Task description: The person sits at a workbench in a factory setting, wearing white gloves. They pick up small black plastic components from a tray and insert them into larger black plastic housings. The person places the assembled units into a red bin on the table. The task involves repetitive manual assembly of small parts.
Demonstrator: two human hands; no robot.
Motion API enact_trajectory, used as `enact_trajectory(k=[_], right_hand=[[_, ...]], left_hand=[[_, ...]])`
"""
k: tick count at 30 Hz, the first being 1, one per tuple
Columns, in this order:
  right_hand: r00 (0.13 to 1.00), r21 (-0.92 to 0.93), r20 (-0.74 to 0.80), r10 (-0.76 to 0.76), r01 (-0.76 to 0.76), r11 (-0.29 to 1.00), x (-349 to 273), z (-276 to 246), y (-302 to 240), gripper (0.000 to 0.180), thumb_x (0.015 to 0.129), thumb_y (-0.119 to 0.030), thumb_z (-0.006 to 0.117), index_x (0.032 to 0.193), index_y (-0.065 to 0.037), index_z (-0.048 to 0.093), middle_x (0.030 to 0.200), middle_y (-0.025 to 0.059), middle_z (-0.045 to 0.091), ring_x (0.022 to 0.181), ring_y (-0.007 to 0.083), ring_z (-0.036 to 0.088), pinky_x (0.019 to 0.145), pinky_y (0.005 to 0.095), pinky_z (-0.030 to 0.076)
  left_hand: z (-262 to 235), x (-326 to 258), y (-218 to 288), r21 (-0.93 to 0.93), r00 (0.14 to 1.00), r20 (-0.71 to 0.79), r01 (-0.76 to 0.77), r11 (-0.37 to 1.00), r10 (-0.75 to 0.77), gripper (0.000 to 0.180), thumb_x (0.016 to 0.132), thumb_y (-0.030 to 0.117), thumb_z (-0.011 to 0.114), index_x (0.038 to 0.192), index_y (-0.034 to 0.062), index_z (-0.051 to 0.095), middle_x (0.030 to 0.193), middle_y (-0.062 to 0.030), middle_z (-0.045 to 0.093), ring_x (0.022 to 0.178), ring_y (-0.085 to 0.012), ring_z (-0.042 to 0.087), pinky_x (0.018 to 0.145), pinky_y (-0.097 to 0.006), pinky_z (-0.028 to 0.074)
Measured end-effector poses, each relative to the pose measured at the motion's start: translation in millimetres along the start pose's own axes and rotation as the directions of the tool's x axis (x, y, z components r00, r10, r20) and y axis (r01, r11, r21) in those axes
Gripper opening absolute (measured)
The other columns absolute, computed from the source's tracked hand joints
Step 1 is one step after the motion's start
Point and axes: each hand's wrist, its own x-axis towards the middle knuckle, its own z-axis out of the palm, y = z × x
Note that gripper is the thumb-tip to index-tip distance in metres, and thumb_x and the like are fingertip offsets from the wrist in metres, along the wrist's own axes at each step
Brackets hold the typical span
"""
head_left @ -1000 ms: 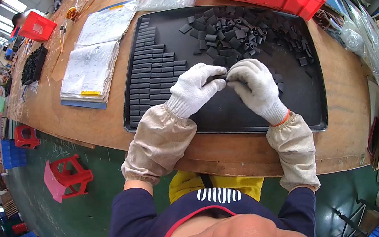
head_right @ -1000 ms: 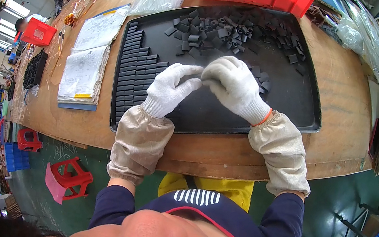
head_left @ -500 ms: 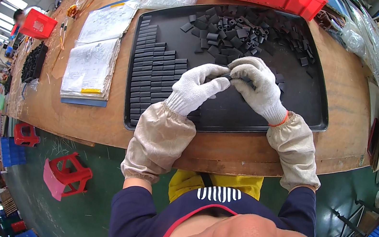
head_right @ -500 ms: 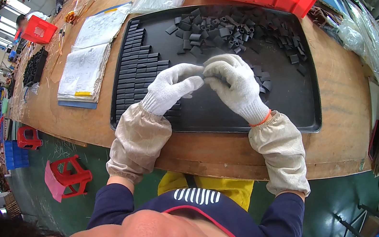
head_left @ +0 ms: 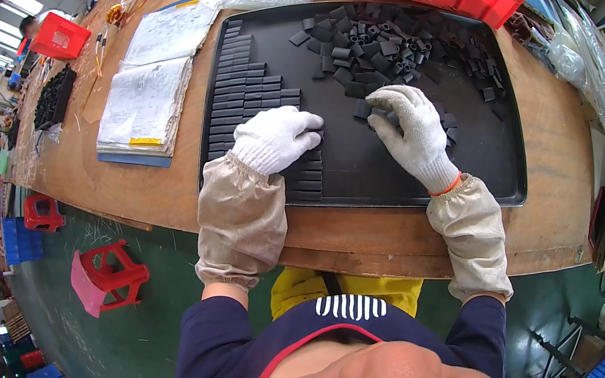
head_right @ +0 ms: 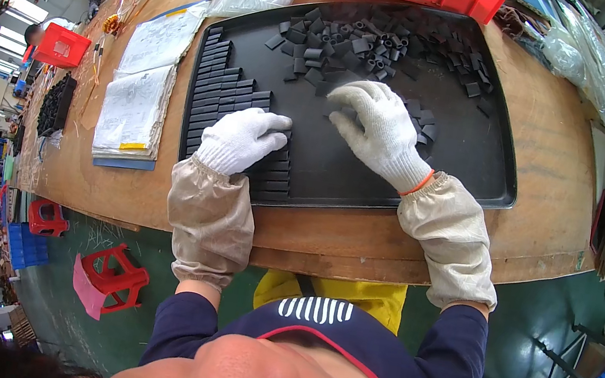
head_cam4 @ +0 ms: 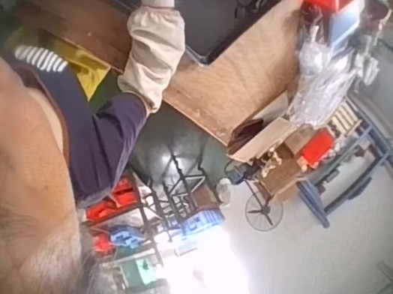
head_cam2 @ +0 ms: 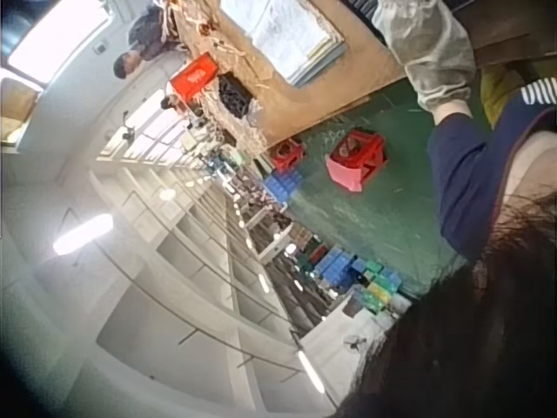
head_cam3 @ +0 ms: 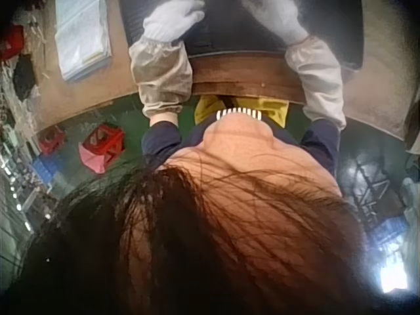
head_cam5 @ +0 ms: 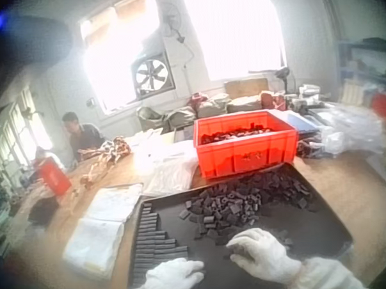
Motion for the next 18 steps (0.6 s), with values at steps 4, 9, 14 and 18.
enact_trajectory(k=[4,9,14,18], right_hand=[[1.0,-0.02,0.001,-0.028,0.028,0.999,0,1,1,0.028,0.081,-0.011,0.077,0.108,-0.013,0.068,0.11,0.0067,0.069,0.106,0.0307,0.064,0.091,0.0417,0.051],[0.999,-0.041,0.03,-0.031,0.032,0.999,0,-1,-1,0.03,0.081,-0.012,0.077,0.109,-0.014,0.068,0.11,0.0068,0.068,0.105,0.0308,0.064,0.091,0.0421,0.051],[0.998,-0.054,0.027,-0.063,0.064,0.996,1,-2,-1,0.032,0.079,-0.005,0.078,0.109,-0.01,0.068,0.11,0.0076,0.068,0.102,0.0286,0.065,0.083,0.0379,0.054],[0.998,-0.005,0.0,-0.06,0.06,0.998,0,-2,-3,0.033,0.08,-0.011,0.078,0.111,-0.013,0.068,0.11,0.0078,0.068,0.102,0.0316,0.065,0.088,0.0416,0.052]], left_hand=[[0,-1,-6,-0.036,1.0,-0.015,-0.025,0.999,0.025,0.033,0.096,0.035,0.061,0.116,0.0113,0.074,0.107,-0.0143,0.072,0.106,-0.0338,0.066,0.094,-0.041,0.052],[4,5,-3,-0.077,0.995,-0.074,-0.069,0.995,0.063,0.033,0.097,0.036,0.06,0.111,0.0091,0.075,0.102,-0.0147,0.073,0.102,-0.0339,0.066,0.092,-0.041,0.052],[10,7,-5,-0.104,0.988,-0.09,-0.137,0.985,0.128,0.041,0.1,0.042,0.058,0.116,0.0071,0.073,0.097,-0.0126,0.07,0.095,-0.0305,0.066,0.084,-0.038,0.053],[4,-1,26,-0.846,0.994,-0.097,-0.107,0.523,0.046,0.064,0.104,0.059,0.047,0.136,0.0052,0.061,0.089,-0.002,0.063,0.077,-0.0121,0.056,0.065,-0.025,0.048]])
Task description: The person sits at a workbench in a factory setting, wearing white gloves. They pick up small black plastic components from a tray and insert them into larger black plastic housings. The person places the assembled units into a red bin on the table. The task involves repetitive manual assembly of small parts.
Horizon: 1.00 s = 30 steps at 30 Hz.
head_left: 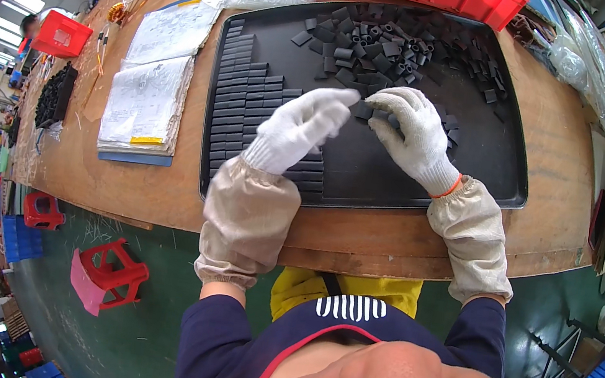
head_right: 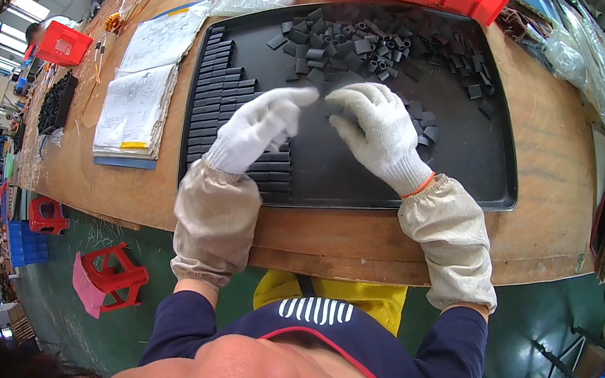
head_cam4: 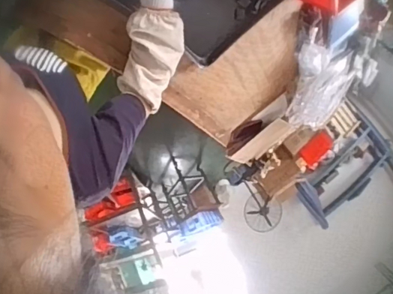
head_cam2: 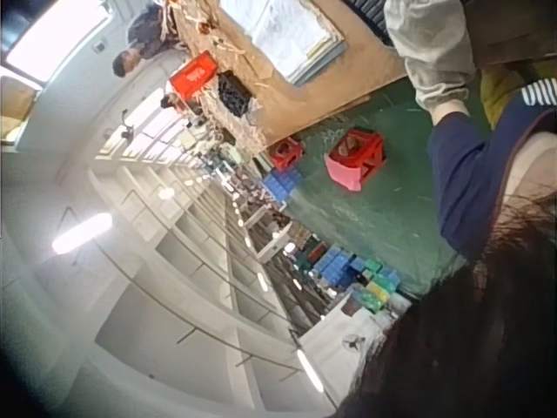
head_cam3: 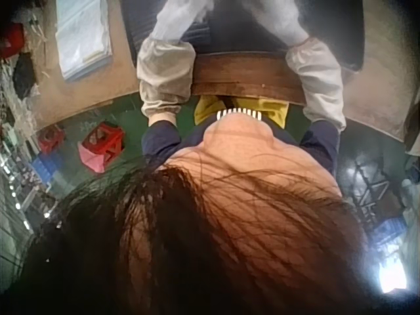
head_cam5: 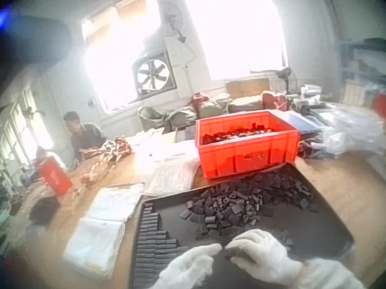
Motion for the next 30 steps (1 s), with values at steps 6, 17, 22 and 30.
enact_trajectory(k=[6,17,22,30], right_hand=[[0.983,0.166,-0.124,-0.134,0.154,0.974,2,-7,-10,0.036,0.082,-0.017,0.079,0.115,-0.009,0.067,0.114,0.0116,0.067,0.107,0.0356,0.065,0.092,0.0442,0.051],[0.983,-0.008,0.096,-0.158,0.16,0.987,-2,1,-19,0.051,0.073,-0.026,0.084,0.119,-0.014,0.068,0.131,0.0112,0.062,0.121,0.0369,0.059,0.103,0.0462,0.047],[0.996,0.107,0.078,-0.043,0.034,0.994,-1,3,-14,0.039,0.078,-0.014,0.079,0.116,-0.014,0.071,0.128,0.0095,0.065,0.12,0.0332,0.061,0.102,0.0434,0.048],[0.967,0.515,0.089,0.238,-0.249,0.82,-4,-1,-5,0.018,0.097,-0.007,0.064,0.112,-0.002,0.072,0.124,0.0146,0.063,0.109,0.0216,0.067,0.092,0.0332,0.055]], left_hand=[[26,9,-5,-0.752,0.98,0.124,0.196,0.629,-0.158,0.082,0.101,0.072,0.036,0.15,0.0067,0.045,0.099,0.0003,0.058,0.075,-0.0049,0.048,0.059,-0.016,0.038],[43,19,-24,-0.826,0.988,0.075,0.137,0.547,-0.133,0.081,0.101,0.071,0.036,0.146,0.0034,0.045,0.13,-0.0111,0.057,0.116,-0.0211,0.057,0.092,-0.035,0.053],[37,25,-41,-0.927,0.975,0.22,0.199,0.317,0.029,0.066,0.106,0.056,0.043,0.142,-0.0002,0.047,0.132,-0.0159,0.058,0.118,-0.0253,0.06,0.102,-0.04,0.052],[38,18,-35,-0.905,0.973,0.223,0.187,0.382,0.053,0.038,0.108,0.026,0.053,0.132,-0.0035,0.056,0.119,-0.0158,0.064,0.104,-0.025,0.066,0.094,-0.043,0.059]])
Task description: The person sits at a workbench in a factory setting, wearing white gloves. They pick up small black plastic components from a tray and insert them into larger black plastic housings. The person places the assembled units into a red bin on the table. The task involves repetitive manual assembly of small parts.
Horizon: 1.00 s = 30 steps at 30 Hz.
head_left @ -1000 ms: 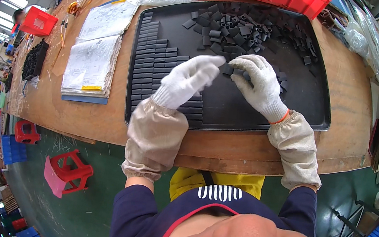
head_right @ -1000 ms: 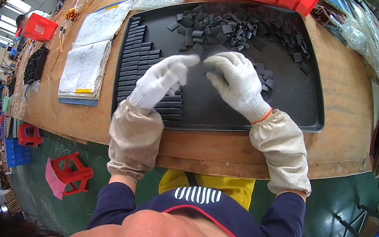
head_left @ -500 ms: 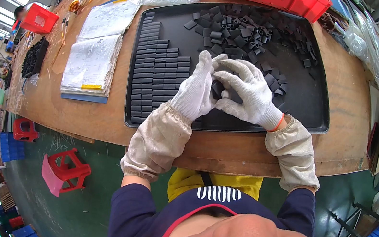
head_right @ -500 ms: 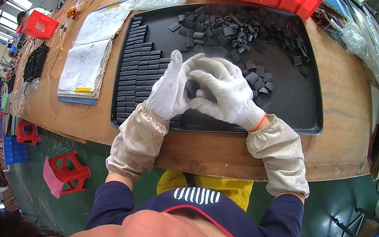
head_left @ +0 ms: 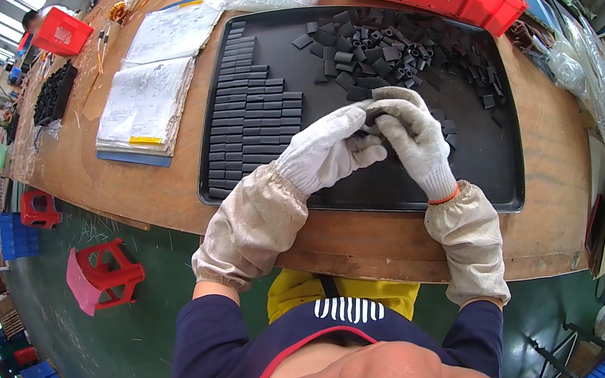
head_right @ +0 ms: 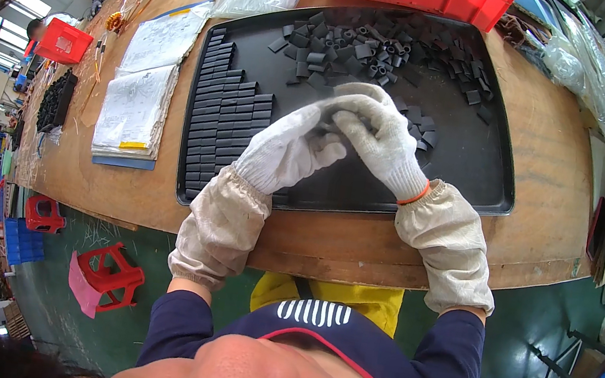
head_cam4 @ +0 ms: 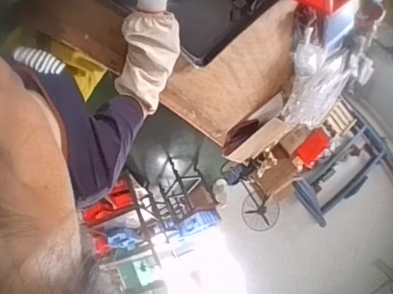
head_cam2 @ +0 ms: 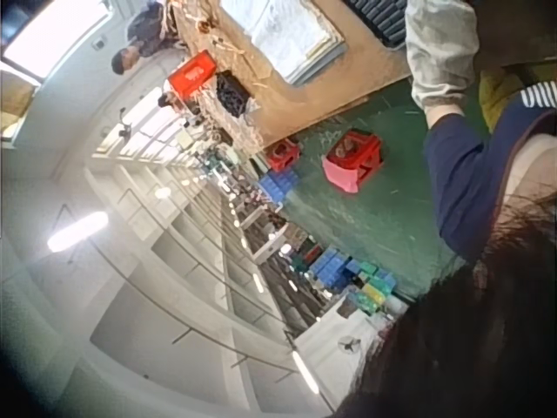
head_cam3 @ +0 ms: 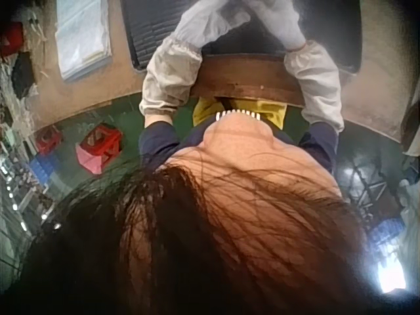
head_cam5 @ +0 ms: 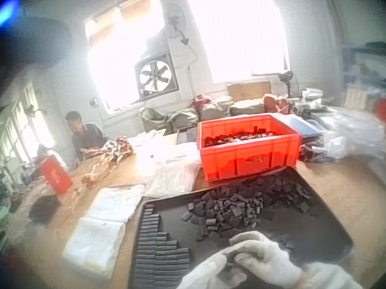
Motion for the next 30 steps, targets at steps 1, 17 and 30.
enact_trajectory(k=[1,17,30], right_hand=[[1.0,0.047,0.003,0.012,-0.012,0.999,0,-1,0,0.018,0.097,-0.007,0.064,0.112,-0.001,0.071,0.124,0.0143,0.063,0.108,0.0206,0.067,0.091,0.0327,0.055],[0.967,-0.183,-0.002,-0.254,0.249,0.951,16,-25,-3,0.019,0.094,-0.005,0.064,0.111,-0.006,0.072,0.116,0.0137,0.068,0.111,0.0269,0.065,0.097,0.0376,0.051],[0.996,-0.887,0.017,-0.082,0.053,0.458,16,-63,48,0.021,0.094,-0.026,0.064,0.111,-0.015,0.071,0.139,0.0092,0.06,0.133,0.0317,0.052,0.104,0.0443,0.046]], left_hand=[[-5,0,1,0.068,0.999,0.039,0.015,0.998,-0.018,0.036,0.108,0.025,0.053,0.131,-0.0034,0.057,0.116,-0.0149,0.065,0.1,-0.0237,0.066,0.09,-0.042,0.061],[11,-7,4,0.501,0.98,-0.163,-0.015,0.865,0.111,0.037,0.102,0.023,0.066,0.13,-0.0014,0.062,0.102,-0.0046,0.068,0.085,-0.0108,0.066,0.078,-0.031,0.061],[4,-6,9,0.398,0.972,-0.137,-0.121,0.909,0.189,0.034,0.102,0.021,0.065,0.127,-0.0013,0.064,0.093,-0.0035,0.068,0.08,-0.0105,0.066,0.074,-0.031,0.061]])
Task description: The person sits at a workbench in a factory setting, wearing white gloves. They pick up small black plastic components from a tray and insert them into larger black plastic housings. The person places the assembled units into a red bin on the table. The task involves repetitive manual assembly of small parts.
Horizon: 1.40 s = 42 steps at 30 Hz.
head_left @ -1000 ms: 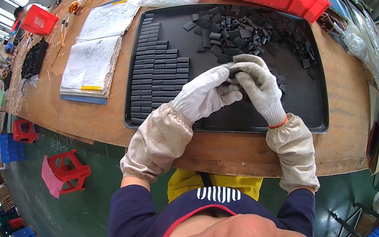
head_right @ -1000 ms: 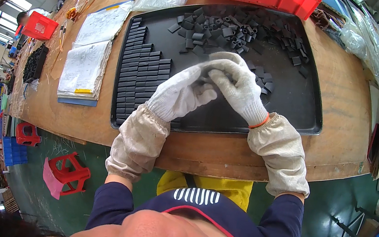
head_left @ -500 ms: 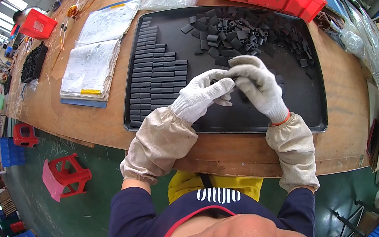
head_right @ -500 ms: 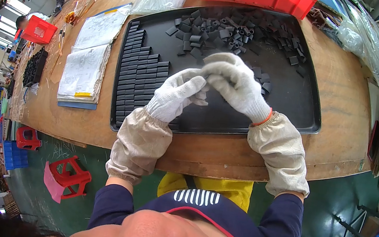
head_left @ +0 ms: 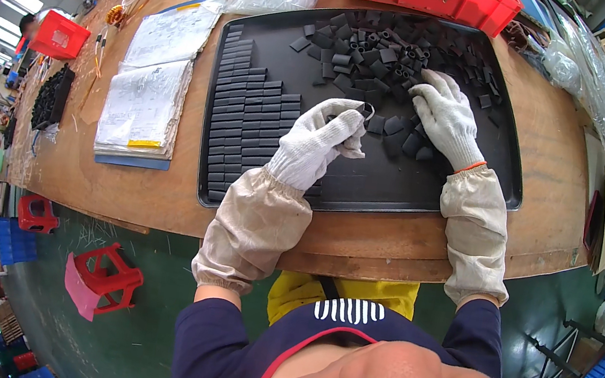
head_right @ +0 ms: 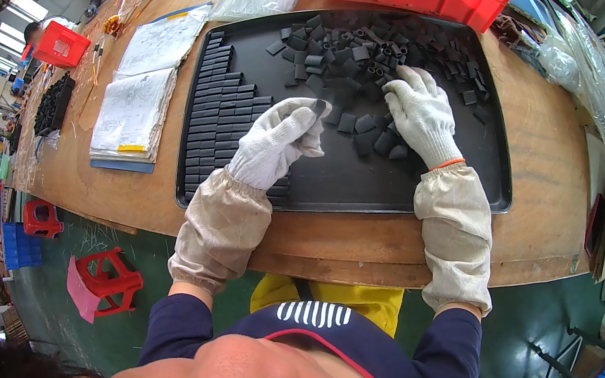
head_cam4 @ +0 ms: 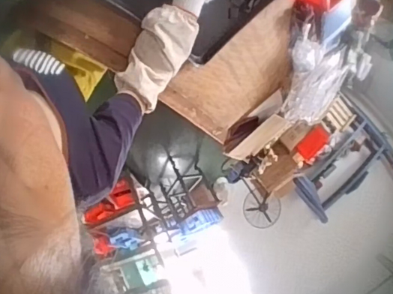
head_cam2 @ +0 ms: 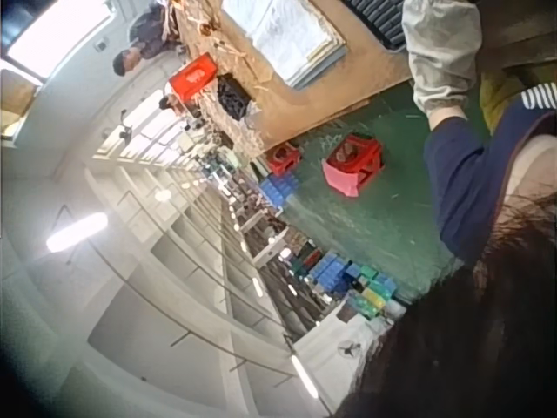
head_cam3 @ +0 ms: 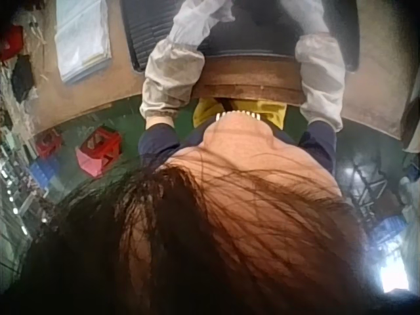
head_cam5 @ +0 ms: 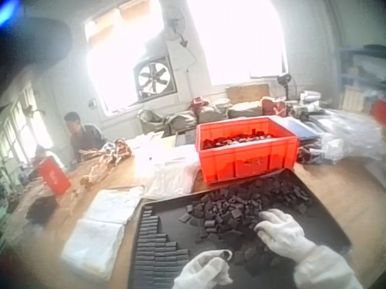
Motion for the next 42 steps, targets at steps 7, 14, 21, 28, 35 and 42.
enact_trajectory(k=[7,14,21,28,35,42], right_hand=[[0.998,0.004,0.05,0.022,-0.022,1.0,-4,8,2,0.027,0.095,-0.032,0.064,0.113,-0.012,0.07,0.141,0.0097,0.06,0.137,0.0308,0.049,0.108,0.0442,0.043],[0.967,0.216,-0.153,0.203,-0.168,0.962,7,-10,-9,0.024,0.087,-0.016,0.077,0.108,-0.009,0.068,0.108,0.0062,0.072,0.112,0.0232,0.066,0.097,0.0389,0.05],[0.974,0.939,0.154,0.164,-0.196,0.281,-4,-25,-60,0.023,0.094,-0.002,0.068,0.116,-0.004,0.059,0.108,0.0034,0.068,0.1,0.0088,0.064,0.088,0.0263,0.053],[0.989,0.933,0.071,0.131,-0.113,0.343,-11,-15,-76,0.022,0.09,-0.003,0.072,0.112,-0.006,0.07,0.107,0.0038,0.071,0.091,0.0105,0.067,0.077,0.0258,0.054],[0.995,0.798,-0.1,-0.021,0.093,0.595,-7,-20,-74,0.019,0.087,-0.004,0.074,0.106,-0.006,0.072,0.11,0.0087,0.071,0.101,0.0218,0.068,0.084,0.033,0.054],[0.991,0.771,-0.098,-0.095,0.136,0.622,-6,-21,-72,0.023,0.086,-0.004,0.073,0.109,-0.006,0.071,0.111,0.0091,0.07,0.105,0.0251,0.067,0.091,0.0359,0.053]], left_hand=[[4,-3,4,0.042,0.999,0.024,0.024,0.999,-0.025,0.037,0.102,0.02,0.065,0.132,-0.0014,0.061,0.095,-0.0038,0.068,0.082,-0.0099,0.066,0.075,-0.03,0.06],[7,-4,9,0.284,0.999,-0.036,-0.01,0.959,0.021,0.038,0.1,0.022,0.068,0.131,0.0013,0.063,0.1,-0.0041,0.068,0.085,-0.008,0.065,0.075,-0.027,0.06],[5,-4,7,0.563,0.988,-0.081,-0.066,0.824,0.134,0.038,0.098,0.021,0.071,0.13,0.0016,0.064,0.108,-0.0034,0.068,0.091,-0.0065,0.063,0.076,-0.023,0.056],[11,-4,6,0.581,0.991,-0.056,-0.065,0.811,0.12,0.035,0.097,0.019,0.072,0.127,0.0013,0.065,0.108,-0.0037,0.069,0.086,-0.0061,0.062,0.072,-0.023,0.054],[7,-5,9,0.487,0.996,-0.082,0.01,0.873,0.035,0.04,0.1,0.022,0.069,0.131,-0.001,0.062,0.111,-0.0057,0.069,0.093,-0.0076,0.064,0.076,-0.024,0.058],[6,-3,10,0.531,0.996,-0.055,-0.028,0.847,0.067,0.038,0.1,0.019,0.068,0.132,-0.0006,0.061,0.11,-0.0047,0.068,0.093,-0.0078,0.064,0.078,-0.024,0.057]])
